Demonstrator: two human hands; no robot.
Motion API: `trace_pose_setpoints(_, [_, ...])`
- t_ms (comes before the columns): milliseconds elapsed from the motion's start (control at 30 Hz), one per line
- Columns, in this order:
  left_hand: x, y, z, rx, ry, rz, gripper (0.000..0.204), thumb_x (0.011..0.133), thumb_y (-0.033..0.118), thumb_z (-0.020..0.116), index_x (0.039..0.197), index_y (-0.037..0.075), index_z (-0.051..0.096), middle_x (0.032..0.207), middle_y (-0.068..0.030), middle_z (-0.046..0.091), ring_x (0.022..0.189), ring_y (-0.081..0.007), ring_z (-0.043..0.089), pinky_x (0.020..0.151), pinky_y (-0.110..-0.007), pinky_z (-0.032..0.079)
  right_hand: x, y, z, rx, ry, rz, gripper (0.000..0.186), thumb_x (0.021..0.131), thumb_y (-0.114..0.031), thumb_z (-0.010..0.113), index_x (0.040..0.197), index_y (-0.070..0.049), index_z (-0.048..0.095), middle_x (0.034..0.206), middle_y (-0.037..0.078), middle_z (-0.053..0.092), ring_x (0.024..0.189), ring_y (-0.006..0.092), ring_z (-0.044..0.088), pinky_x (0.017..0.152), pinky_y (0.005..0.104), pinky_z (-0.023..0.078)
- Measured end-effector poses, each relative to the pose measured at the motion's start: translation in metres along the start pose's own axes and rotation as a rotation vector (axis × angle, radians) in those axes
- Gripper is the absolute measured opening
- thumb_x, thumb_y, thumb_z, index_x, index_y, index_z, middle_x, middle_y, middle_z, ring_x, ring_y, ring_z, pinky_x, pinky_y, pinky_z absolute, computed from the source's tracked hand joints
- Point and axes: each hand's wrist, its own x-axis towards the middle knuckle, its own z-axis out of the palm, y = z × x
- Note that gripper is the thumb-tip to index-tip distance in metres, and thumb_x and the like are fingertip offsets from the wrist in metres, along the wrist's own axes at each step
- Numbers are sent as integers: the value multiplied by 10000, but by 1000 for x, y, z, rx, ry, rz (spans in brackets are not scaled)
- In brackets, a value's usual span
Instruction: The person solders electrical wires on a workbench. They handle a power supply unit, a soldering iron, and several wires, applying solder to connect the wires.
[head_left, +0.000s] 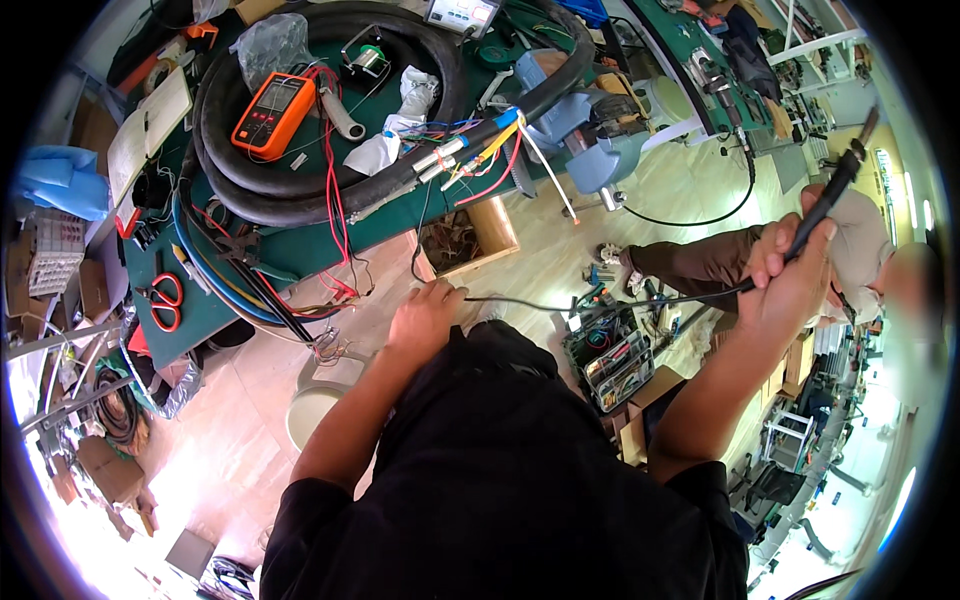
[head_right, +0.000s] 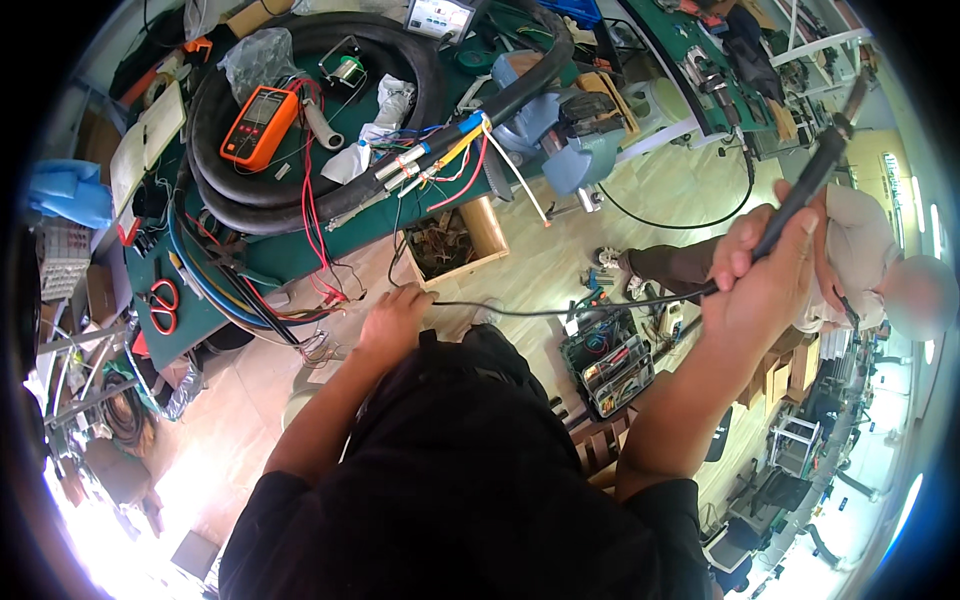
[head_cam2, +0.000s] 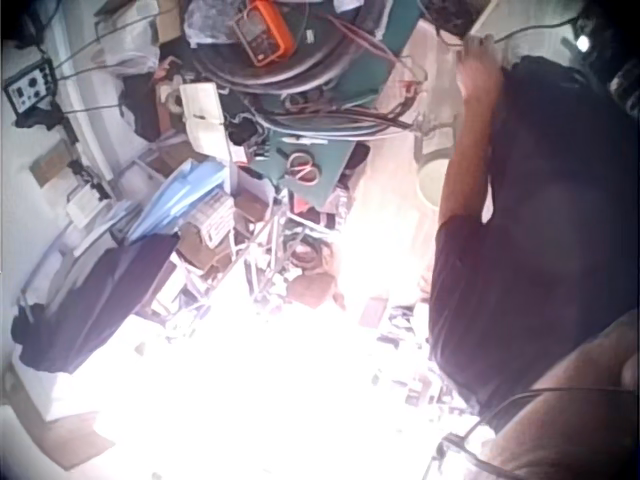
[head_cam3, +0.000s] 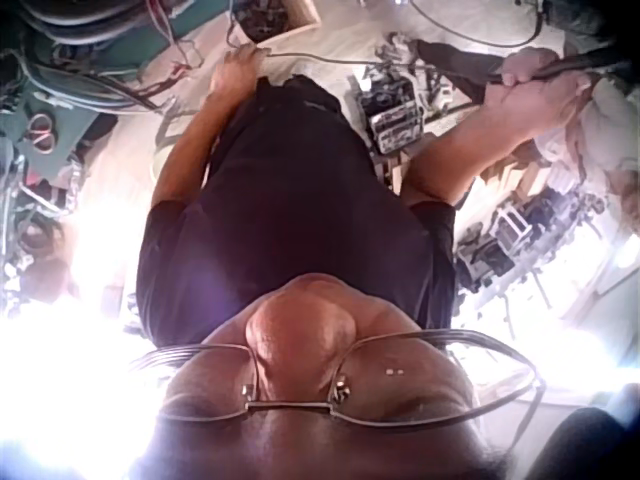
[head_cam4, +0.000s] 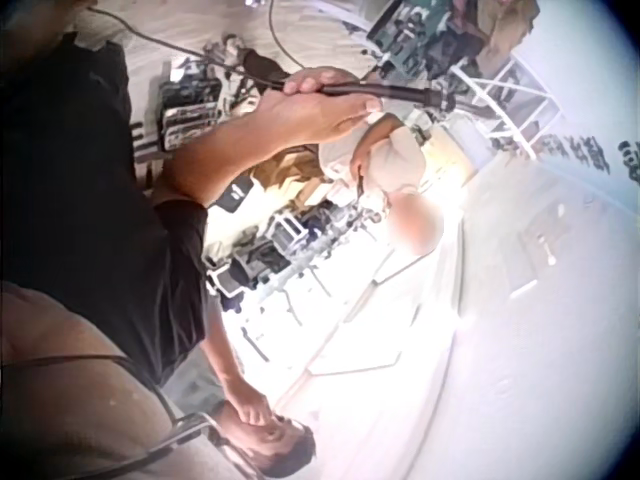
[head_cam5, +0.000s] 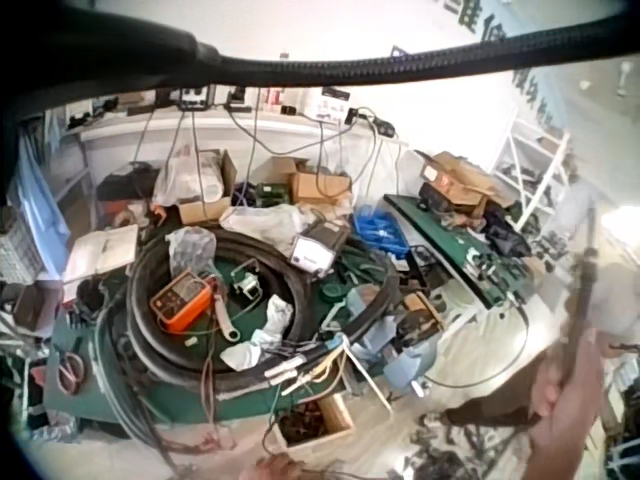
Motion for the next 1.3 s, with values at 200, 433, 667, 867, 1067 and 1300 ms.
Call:
trace_pose_setpoints(200, [0,-1,-24,-43,235,-36,205,760,85,595,962,82,631,871,-60,637,805,-255,638,734,-353,515,2,-17,-12,-54,91,-143,454,992,-313,492,1230,74,489,752,28,498,535,69,409,405,195,307])
trace_pose_setpoints(433, [-43,11,-49,-186,291,-129,119,737,79,718,831,47,652,852,-79,665,773,-263,656,677,-356,528,8,-13,-21,41,-33,-36,438,1020,-302,407,1220,75,506,809,28,502,597,80,438,460,200,337])
trace_pose_setpoints(667, [-61,19,-43,-319,70,-227,152,722,121,740,811,50,640,840,-83,644,765,-277,646,672,-366,522,-6,-13,-8,-154,-48,-104,323,997,-261,481,1123,35,514,782,43,520,542,61,402,417,185,308])
trace_pose_setpoints(867, [-54,22,-24,-364,-21,-226,163,722,128,737,817,59,624,843,-90,623,778,-301,630,674,-390,510,-16,-13,-6,-166,-119,-111,264,966,-261,542,1013,-2,519,724,68,559,494,60,454,389,179,347])
trace_pose_setpoints(1067, [-34,31,-10,-288,-123,-170,227,760,234,721,860,78,591,865,-86,609,793,-303,628,684,-407,519,-30,-17,-15,-118,-76,-104,352,996,-288,466,1087,44,539,678,40,510,493,63,448,401,181,353])
trace_pose_setpoints(1300, [-12,61,-11,-394,-217,-125,402,769,319,720,1084,103,596,1022,-114,630,994,-309,604,827,-410,496,-37,-20,-25,-65,-123,17,391,1006,-313,437,1092,50,554,726,37,522,482,54,438,388,182,333])
